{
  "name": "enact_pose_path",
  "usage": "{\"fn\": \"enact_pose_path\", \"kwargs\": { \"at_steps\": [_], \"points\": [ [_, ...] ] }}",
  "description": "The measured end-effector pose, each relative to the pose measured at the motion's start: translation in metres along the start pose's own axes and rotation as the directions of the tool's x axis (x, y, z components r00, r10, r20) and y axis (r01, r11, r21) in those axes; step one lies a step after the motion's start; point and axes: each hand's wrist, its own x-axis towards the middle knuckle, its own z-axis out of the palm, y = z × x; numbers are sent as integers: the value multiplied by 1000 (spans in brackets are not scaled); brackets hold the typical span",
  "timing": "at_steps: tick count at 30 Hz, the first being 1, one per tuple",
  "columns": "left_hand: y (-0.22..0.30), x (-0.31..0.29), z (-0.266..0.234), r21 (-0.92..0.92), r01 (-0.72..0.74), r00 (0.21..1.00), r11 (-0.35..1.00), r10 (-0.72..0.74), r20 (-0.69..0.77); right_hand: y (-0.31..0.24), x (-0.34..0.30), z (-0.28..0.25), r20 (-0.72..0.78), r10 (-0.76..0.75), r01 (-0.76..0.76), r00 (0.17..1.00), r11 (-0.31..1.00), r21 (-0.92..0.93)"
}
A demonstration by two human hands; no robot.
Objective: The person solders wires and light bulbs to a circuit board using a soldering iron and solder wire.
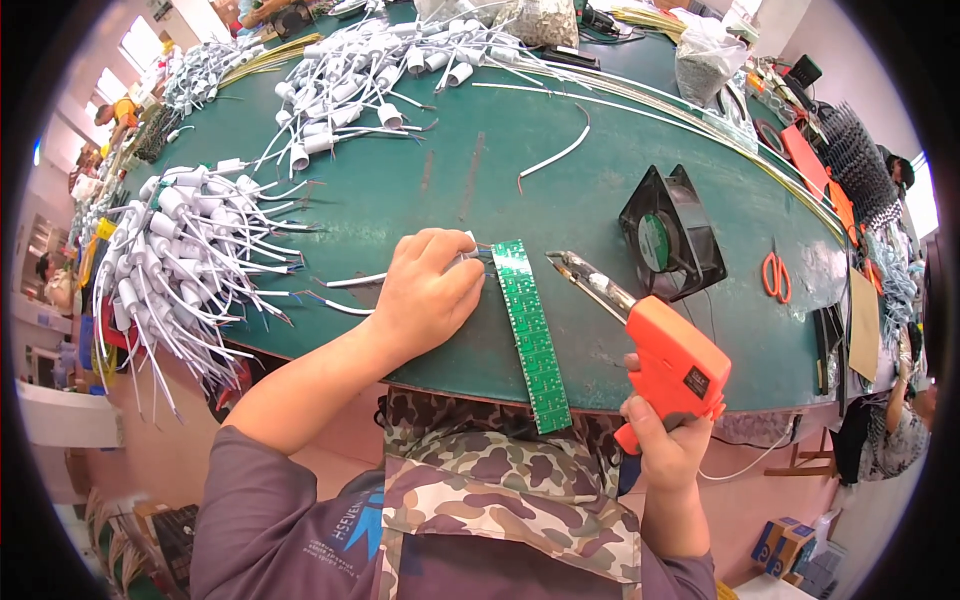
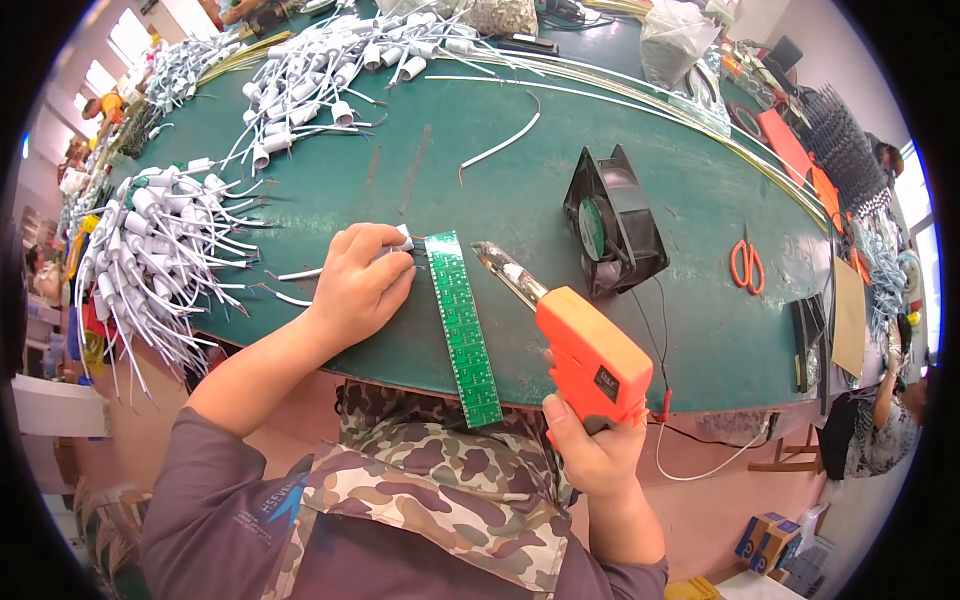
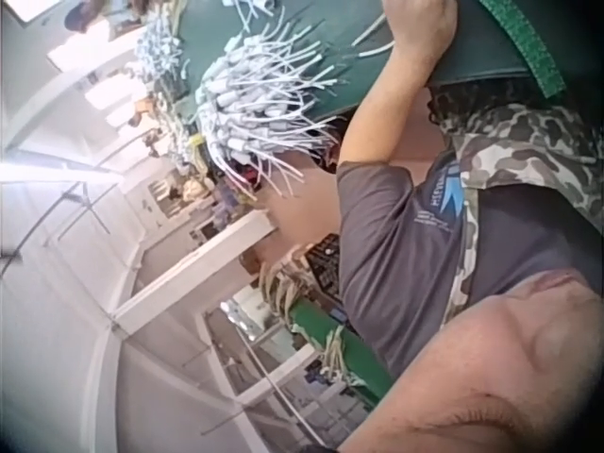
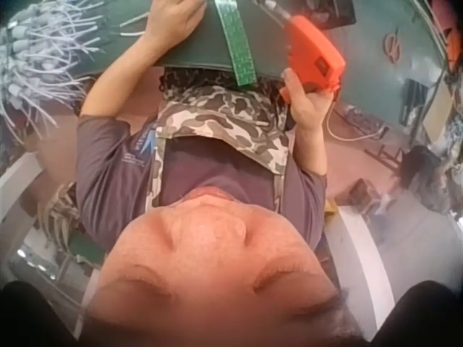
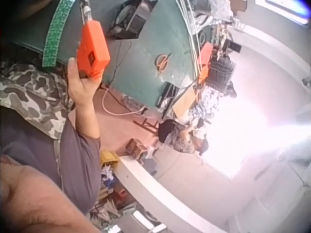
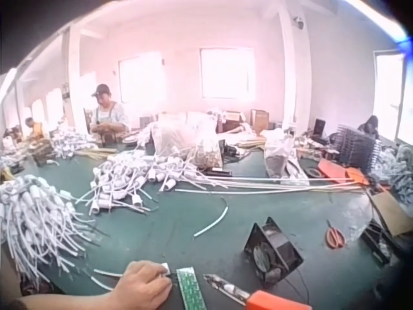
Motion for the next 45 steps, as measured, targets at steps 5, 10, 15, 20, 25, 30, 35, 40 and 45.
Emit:
{"fn": "enact_pose_path", "kwargs": {
  "at_steps": [5, 10, 15, 20, 25, 30, 35, 40, 45],
  "points": [
    [-5, 8, 5, 27, -22, 999, 999, 23, -33, 4, 3, 2, 24, 13, -13, 1000, 1000, 7],
    [-6, 10, 11, 50, -39, 998, 998, 42, -43, 6, 9, 7, 34, 45, -46, 998, 999, 24],
    [-4, 11, 12, 50, -19, 999, 999, 21, -47, 7, 15, 10, 67, 66, -67, 996, 997, 23],
    [-4, 11, 14, 11, 15, 999, 1000, -14, -47, 4, 21, 16, 55, 97, -100, 994, 993, 60],
    [-4, 14, 13, -12, 78, 996, 997, -78, -32, 7, 24, 19, 56, 114, -118, 992, 991, 65],
    [-3, 15, 16, -27, 128, 992, 991, -128, 16, 17, 22, 10, 156, 67, -57, 985, 996, -68],
    [-4, 15, 16, -29, 145, 989, 989, -144, 32, 15, 23, 11, 153, 104, -93, 983, 993, -75],
    [-6, 15, 16, -64, 192, 979, 979, -187, 76, 15, 24, 11, 185, 76, -60, 980, 994, -91],
    [-10, 18, 16, -148, 267, 957, 952, -245, 153, 15, 25, 10, 182, 67, -37, 981, 986, -165]
  ]
}}
